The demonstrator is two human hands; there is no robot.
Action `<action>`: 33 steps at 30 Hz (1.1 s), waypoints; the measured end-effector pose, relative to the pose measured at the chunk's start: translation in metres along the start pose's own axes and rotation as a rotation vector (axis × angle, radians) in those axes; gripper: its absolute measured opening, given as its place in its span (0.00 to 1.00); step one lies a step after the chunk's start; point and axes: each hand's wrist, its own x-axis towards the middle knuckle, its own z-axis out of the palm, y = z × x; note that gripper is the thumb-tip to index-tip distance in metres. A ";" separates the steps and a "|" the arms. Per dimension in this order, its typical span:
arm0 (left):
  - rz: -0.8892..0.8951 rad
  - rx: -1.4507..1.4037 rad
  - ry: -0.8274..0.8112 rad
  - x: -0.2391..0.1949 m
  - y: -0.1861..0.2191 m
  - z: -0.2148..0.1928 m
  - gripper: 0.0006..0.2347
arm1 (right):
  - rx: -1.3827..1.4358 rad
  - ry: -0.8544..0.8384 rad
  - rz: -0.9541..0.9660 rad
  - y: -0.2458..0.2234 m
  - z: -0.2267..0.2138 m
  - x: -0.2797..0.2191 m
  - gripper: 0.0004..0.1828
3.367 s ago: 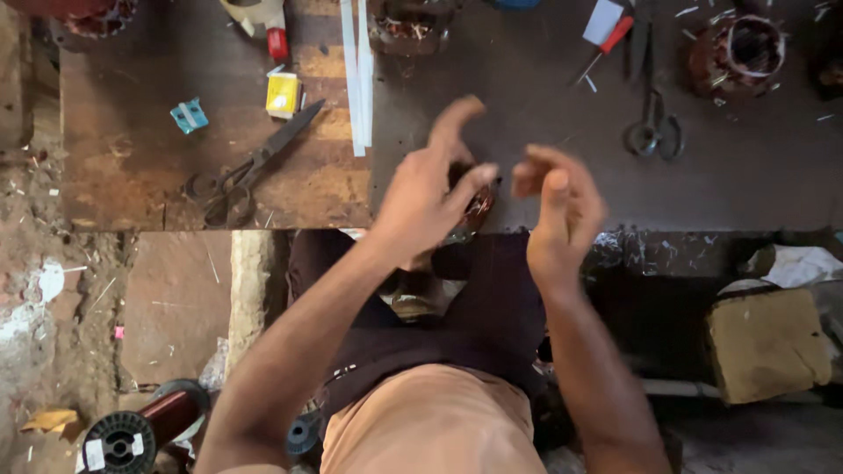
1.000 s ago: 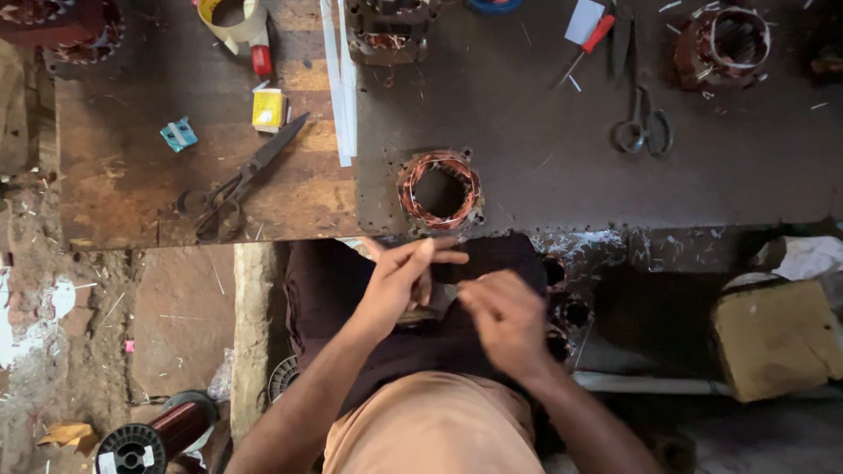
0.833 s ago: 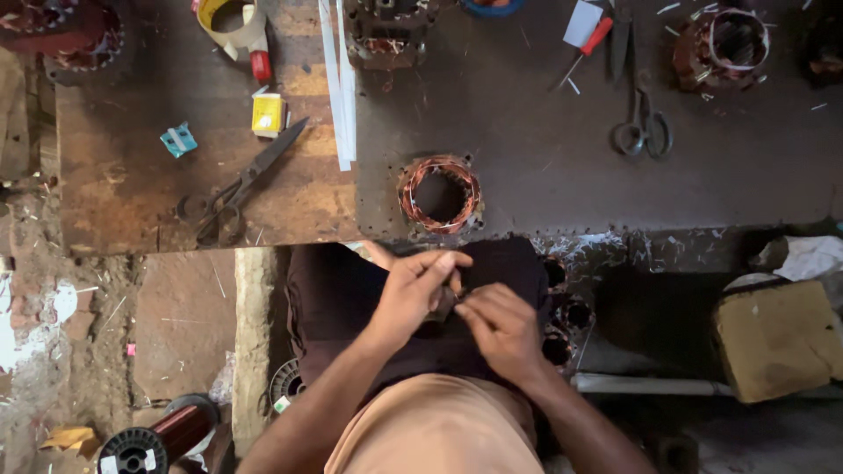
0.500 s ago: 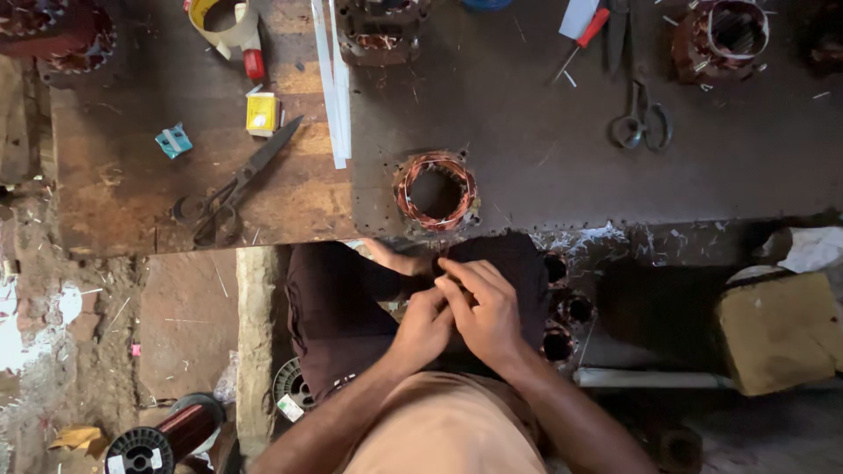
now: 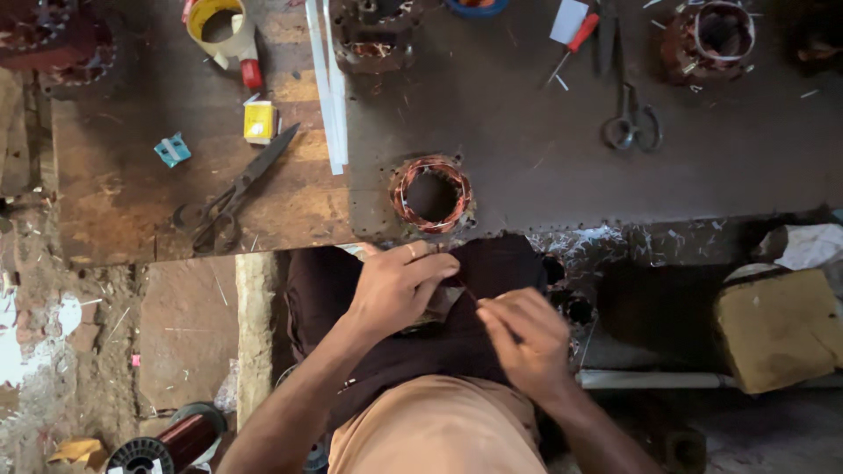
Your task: The person winds copper wire around the core of an electric motor and uses white paper strips to insulate the coils.
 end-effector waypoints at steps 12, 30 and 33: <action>-0.458 -0.512 0.029 -0.004 0.013 0.006 0.07 | 0.127 0.012 0.179 0.017 0.072 0.012 0.08; -0.080 0.100 -0.095 -0.015 0.006 -0.010 0.16 | 0.411 0.109 0.253 0.018 0.056 -0.005 0.06; 0.045 0.199 -0.134 -0.005 0.008 -0.018 0.17 | 0.320 0.070 0.172 0.023 0.045 -0.001 0.06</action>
